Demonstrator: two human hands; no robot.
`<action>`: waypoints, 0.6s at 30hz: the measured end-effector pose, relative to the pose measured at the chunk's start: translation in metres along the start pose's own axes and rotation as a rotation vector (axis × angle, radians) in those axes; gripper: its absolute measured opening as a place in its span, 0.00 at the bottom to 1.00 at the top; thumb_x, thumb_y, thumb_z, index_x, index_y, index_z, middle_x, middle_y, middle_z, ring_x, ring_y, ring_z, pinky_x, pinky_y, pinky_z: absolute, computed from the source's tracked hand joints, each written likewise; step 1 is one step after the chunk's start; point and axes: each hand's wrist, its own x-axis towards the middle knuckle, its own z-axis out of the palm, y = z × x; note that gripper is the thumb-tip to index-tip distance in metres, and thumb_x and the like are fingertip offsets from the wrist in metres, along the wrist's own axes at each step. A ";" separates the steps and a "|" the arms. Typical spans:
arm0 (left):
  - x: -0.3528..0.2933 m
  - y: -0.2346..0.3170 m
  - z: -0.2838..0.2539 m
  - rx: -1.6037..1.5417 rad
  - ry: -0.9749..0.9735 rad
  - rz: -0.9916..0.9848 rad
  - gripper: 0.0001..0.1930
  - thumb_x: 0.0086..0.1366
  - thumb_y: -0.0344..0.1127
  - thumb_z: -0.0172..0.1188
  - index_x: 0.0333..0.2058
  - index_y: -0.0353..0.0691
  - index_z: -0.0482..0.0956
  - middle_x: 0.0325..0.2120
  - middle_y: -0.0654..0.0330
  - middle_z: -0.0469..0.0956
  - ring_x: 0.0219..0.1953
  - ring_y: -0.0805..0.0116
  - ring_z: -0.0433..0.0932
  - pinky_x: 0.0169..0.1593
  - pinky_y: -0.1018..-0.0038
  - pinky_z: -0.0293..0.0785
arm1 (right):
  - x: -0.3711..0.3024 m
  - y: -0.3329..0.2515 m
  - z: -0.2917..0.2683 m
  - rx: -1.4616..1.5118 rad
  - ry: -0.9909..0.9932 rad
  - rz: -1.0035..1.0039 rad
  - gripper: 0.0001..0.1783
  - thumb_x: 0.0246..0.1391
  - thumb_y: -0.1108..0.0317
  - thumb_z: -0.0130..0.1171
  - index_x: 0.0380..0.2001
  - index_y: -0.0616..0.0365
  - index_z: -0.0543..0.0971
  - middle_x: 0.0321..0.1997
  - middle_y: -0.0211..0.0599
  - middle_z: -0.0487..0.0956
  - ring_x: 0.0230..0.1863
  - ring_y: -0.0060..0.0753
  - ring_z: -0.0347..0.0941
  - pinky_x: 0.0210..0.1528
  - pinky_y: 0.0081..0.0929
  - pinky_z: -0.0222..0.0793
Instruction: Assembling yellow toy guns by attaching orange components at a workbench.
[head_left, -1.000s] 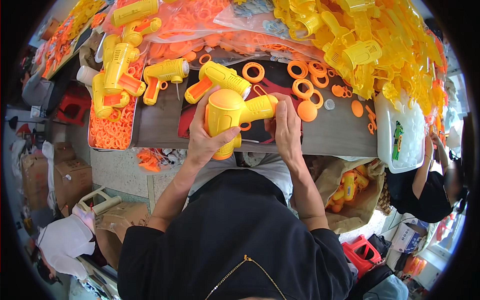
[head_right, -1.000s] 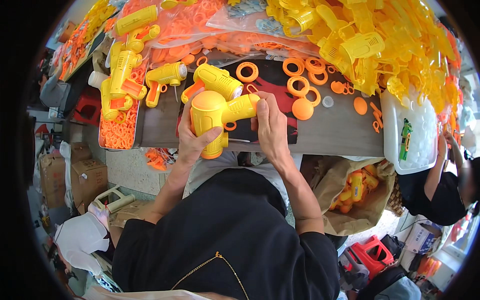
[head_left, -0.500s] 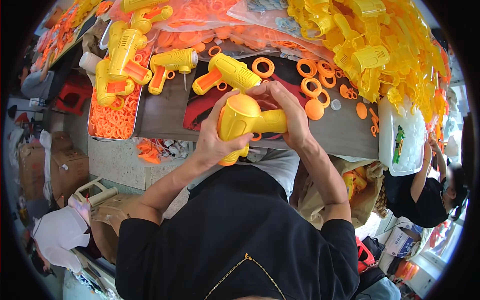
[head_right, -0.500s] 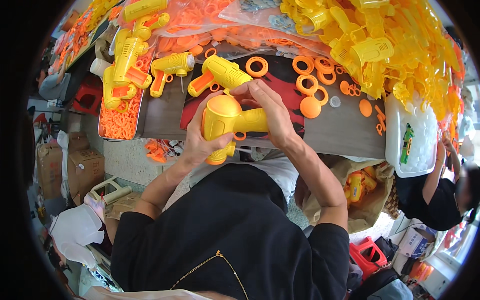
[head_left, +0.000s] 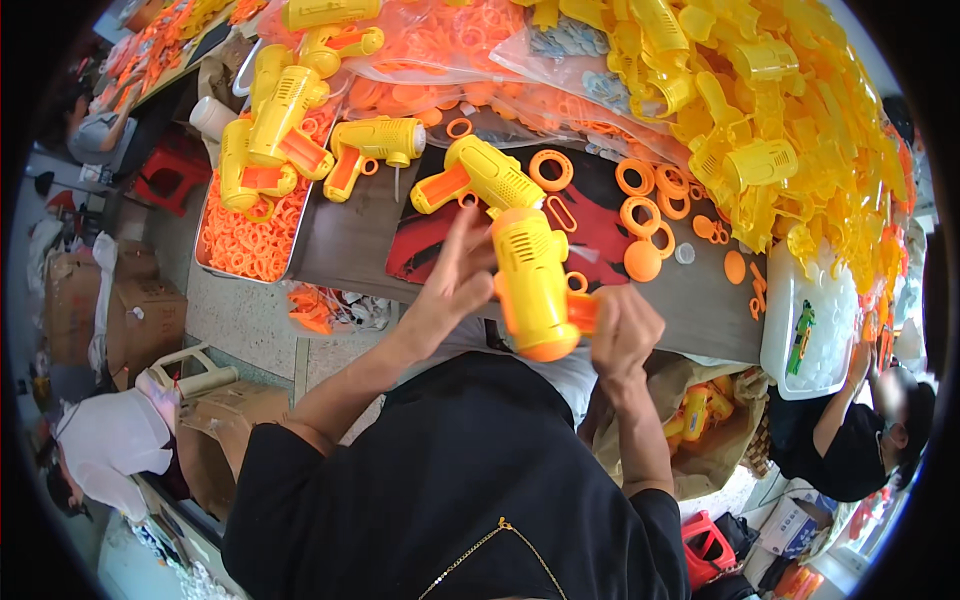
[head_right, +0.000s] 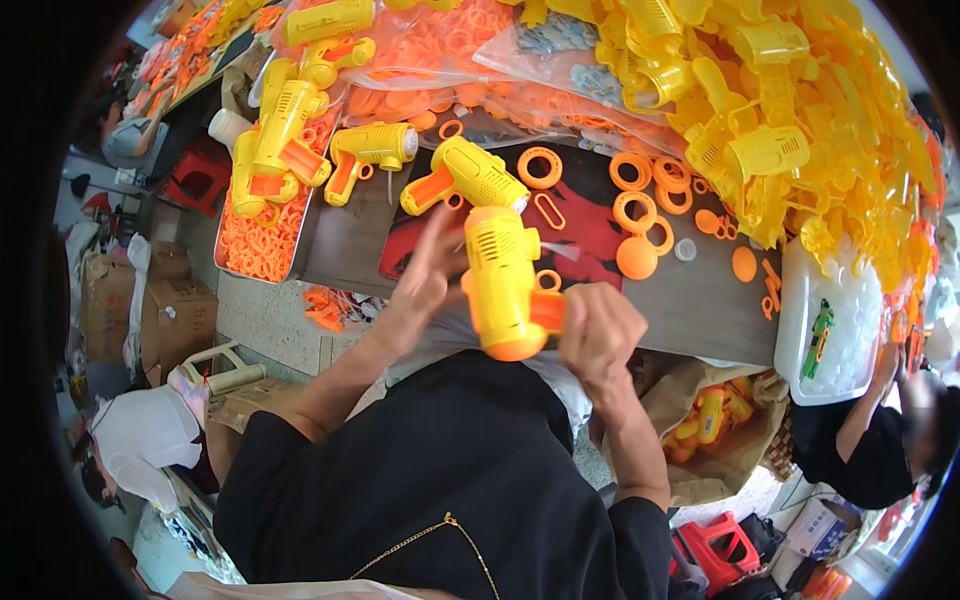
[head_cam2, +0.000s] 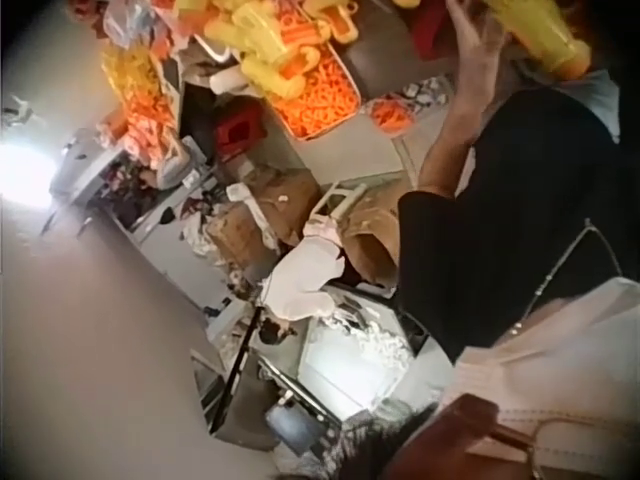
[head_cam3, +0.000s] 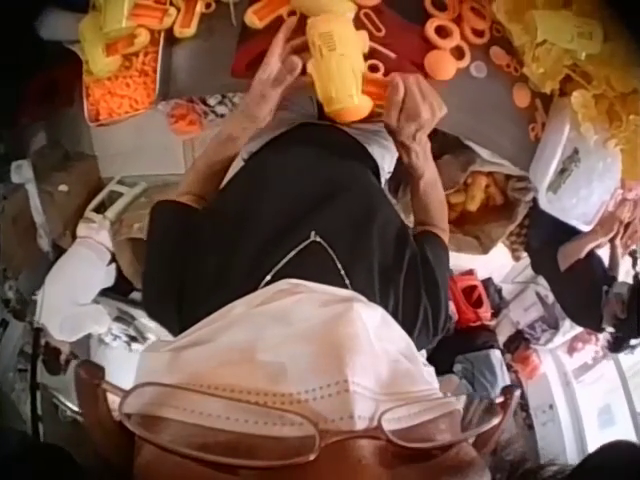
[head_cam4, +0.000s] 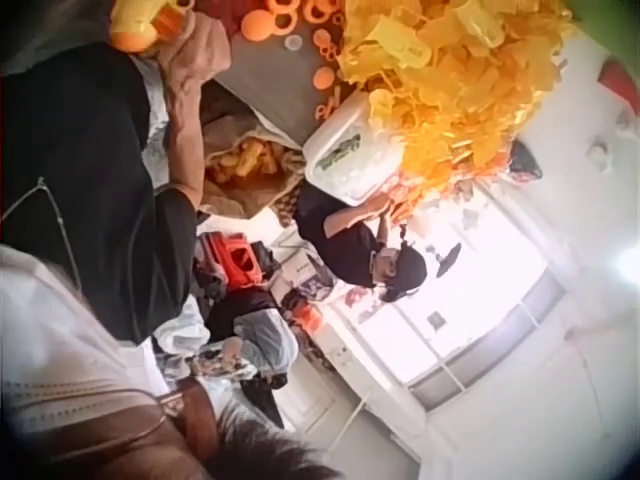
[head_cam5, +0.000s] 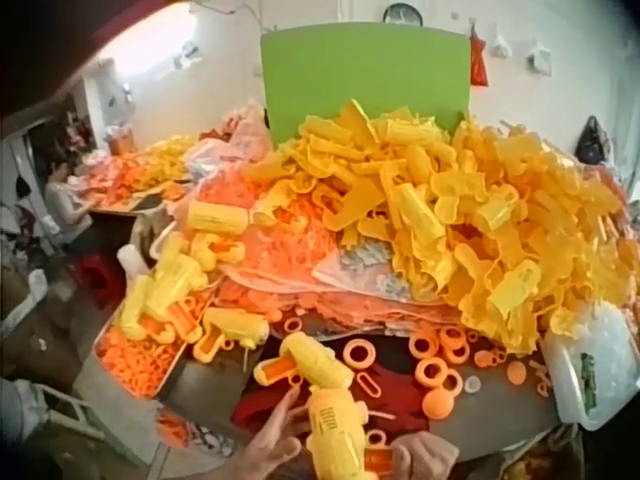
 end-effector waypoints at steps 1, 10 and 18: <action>0.005 0.009 0.014 -0.245 0.004 -0.203 0.46 0.63 0.51 0.68 0.71 0.43 0.50 0.62 0.56 0.65 0.64 0.65 0.65 0.67 0.62 0.61 | -0.004 -0.003 0.017 0.015 0.108 -0.127 0.04 0.52 0.77 0.58 0.24 0.63 0.78 0.21 0.44 0.75 0.19 0.44 0.72 0.24 0.34 0.68; -0.007 0.017 -0.044 -0.101 0.527 0.153 0.30 0.60 0.29 0.69 0.58 0.40 0.65 0.46 0.59 0.76 0.46 0.71 0.79 0.49 0.71 0.80 | 0.128 -0.011 0.108 0.248 -0.223 -0.071 0.09 0.59 0.70 0.60 0.38 0.65 0.80 0.34 0.45 0.78 0.35 0.45 0.77 0.39 0.38 0.72; -0.047 0.013 -0.065 -0.182 0.619 0.103 0.27 0.62 0.26 0.65 0.57 0.38 0.65 0.45 0.58 0.77 0.45 0.69 0.80 0.49 0.70 0.80 | 0.232 0.060 0.236 -0.322 -0.216 -0.130 0.09 0.58 0.67 0.56 0.40 0.55 0.81 0.40 0.44 0.80 0.37 0.52 0.80 0.36 0.47 0.74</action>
